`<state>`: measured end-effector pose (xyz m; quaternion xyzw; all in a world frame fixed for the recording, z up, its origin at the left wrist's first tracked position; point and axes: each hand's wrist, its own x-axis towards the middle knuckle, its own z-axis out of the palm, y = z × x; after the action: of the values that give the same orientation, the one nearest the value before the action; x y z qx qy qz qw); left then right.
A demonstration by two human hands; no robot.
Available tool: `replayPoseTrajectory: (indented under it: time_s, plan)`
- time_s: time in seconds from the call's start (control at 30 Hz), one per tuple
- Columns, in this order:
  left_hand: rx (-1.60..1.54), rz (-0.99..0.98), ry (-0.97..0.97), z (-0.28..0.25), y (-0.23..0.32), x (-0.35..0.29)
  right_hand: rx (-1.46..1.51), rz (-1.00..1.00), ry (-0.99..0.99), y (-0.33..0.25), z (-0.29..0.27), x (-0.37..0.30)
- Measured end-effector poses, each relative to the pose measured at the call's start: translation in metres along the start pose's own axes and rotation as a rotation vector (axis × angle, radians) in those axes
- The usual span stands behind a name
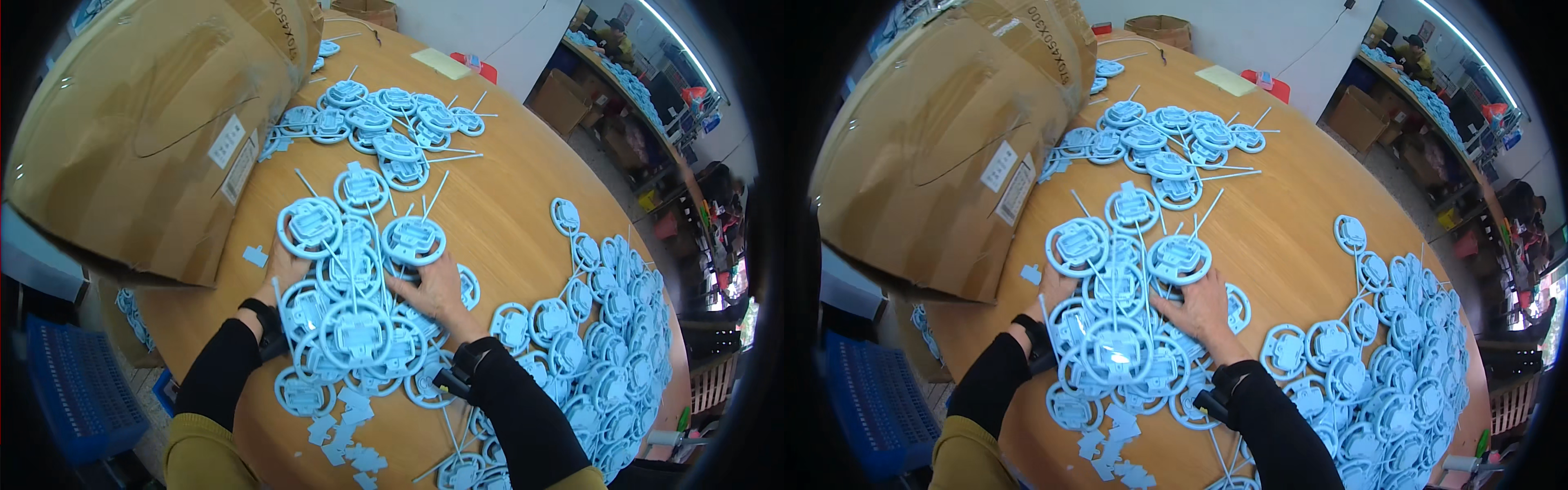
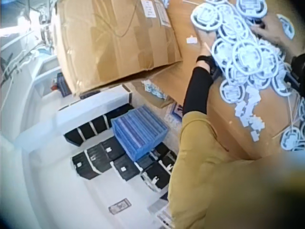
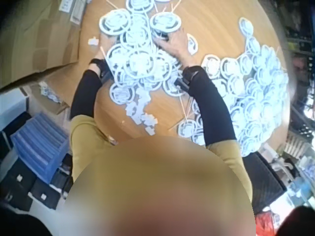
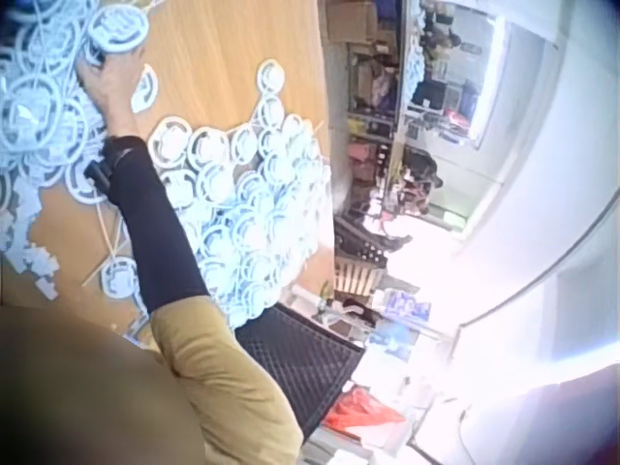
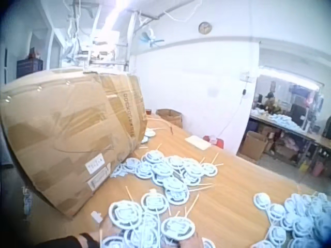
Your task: Manually assemble and sort small plastic toy components at a factory workstation.
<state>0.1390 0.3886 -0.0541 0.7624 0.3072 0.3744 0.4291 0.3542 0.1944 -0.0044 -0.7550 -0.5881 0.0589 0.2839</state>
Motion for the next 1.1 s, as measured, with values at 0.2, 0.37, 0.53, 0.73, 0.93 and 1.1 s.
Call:
replayPoseTrajectory:
  time_s: [0.2,0.37,0.53,0.73,0.93,1.1]
  plan:
    - [0.326,0.127,0.047,-0.026,0.04,-0.077,0.006,0.038,-0.078,-0.046,-0.013,-0.07]
    - [0.276,0.098,0.03,-0.055,0.056,-0.109,0.211,-0.02,-0.07,-0.06,-0.012,-0.111]
    - [0.393,0.208,0.118,-0.091,0.072,-0.096,0.259,0.137,-0.104,-0.056,-0.036,-0.157]
    - [0.307,0.35,0.327,-0.145,0.156,-0.115,-0.142,0.15,-0.143,-0.05,-0.069,-0.268]
    - [-0.492,-0.272,0.434,-0.154,0.176,-0.22,-0.206,0.339,-0.007,0.033,-0.077,-0.308]
    - [-0.619,-0.664,0.411,-0.129,0.199,-0.351,-0.262,0.22,-0.076,-0.042,-0.092,-0.295]
